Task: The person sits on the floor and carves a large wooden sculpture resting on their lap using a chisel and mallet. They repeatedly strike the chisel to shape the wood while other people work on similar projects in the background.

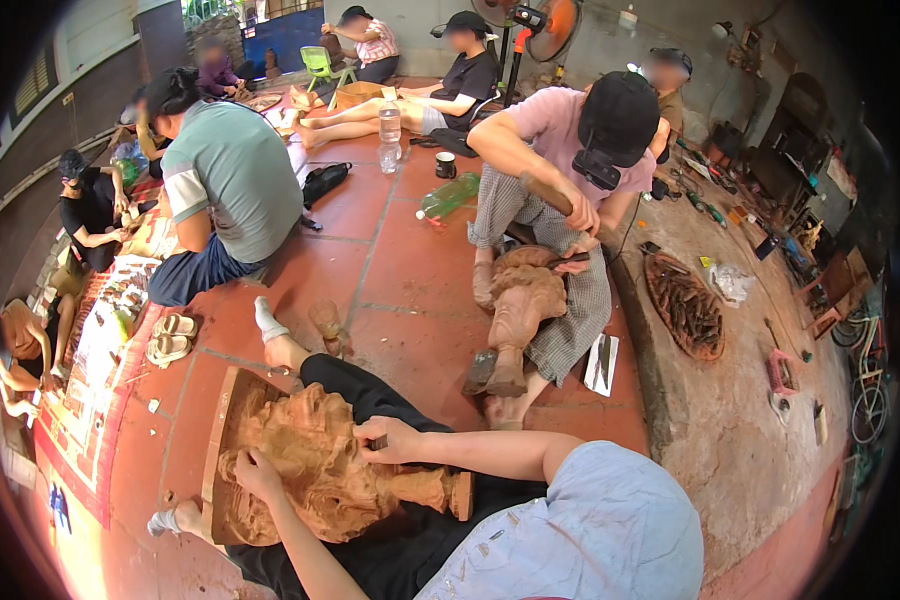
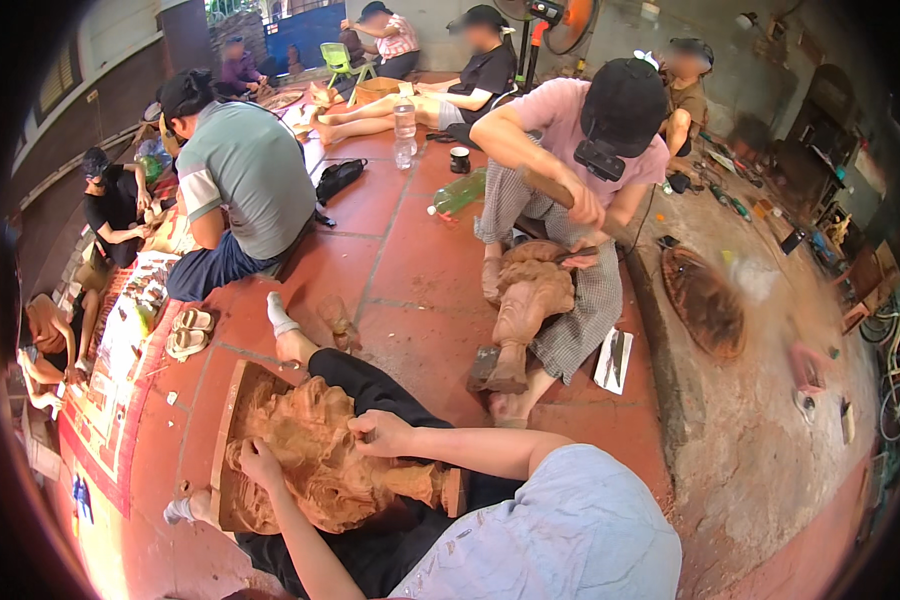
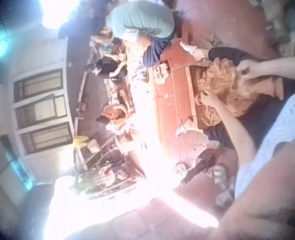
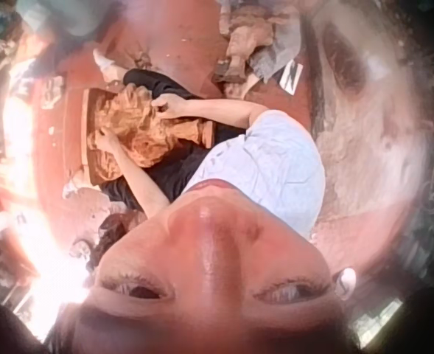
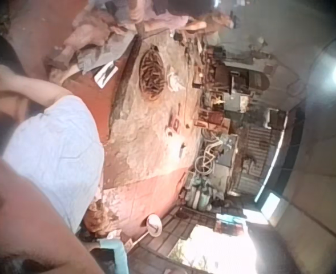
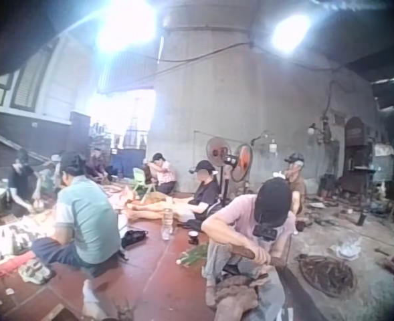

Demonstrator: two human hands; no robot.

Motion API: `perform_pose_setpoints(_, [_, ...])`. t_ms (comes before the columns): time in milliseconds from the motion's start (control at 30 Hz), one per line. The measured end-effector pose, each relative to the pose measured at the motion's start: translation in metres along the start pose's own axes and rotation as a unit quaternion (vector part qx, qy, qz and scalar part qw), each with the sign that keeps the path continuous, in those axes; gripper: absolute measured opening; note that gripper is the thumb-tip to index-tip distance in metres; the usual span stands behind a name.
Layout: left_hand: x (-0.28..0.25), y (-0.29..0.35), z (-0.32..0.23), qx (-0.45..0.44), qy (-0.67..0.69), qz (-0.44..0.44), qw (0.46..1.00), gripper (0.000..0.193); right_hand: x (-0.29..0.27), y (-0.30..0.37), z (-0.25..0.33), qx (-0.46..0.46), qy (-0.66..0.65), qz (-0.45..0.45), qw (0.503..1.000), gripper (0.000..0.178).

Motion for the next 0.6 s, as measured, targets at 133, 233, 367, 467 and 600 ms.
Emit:
perform_pose_setpoints(133, [-0.005, 0.0, -0.002, -0.002, -0.002, -0.009, 1.0, 0.021, -0.002, 0.012, 0.0, -0.017, -0.004, 0.005, 1.0, 0.019])
perform_pose_setpoints(233, [-0.008, 0.004, -0.01, -0.007, -0.001, -0.02, 1.0, 0.021, -0.013, 0.013, 0.005, 0.017, -0.037, 0.036, 0.999, 0.019])
perform_pose_setpoints(367, [-0.004, 0.003, -0.008, -0.018, 0.0, -0.008, 1.0, 0.022, 0.001, 0.004, -0.013, 0.045, -0.02, 0.054, 0.997, 0.018])
perform_pose_setpoints(467, [-0.002, 0.0, -0.004, -0.007, -0.004, -0.005, 1.0, 0.023, 0.004, 0.006, -0.008, 0.02, -0.009, 0.038, 0.999, 0.017])
perform_pose_setpoints(600, [-0.003, 0.003, -0.007, 0.0, -0.007, -0.012, 1.0, 0.023, -0.001, 0.014, -0.007, 0.023, -0.063, 0.063, 0.996, 0.016])
Point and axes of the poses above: each hand's wrist, its own y-axis away from the middle knuckle, its own x-axis out of the palm, z = x × y, the point moved 6 cm from there along -y, towards the middle knuckle, and after that the axes turned 13 degrees about z, right-handed, at the moved point
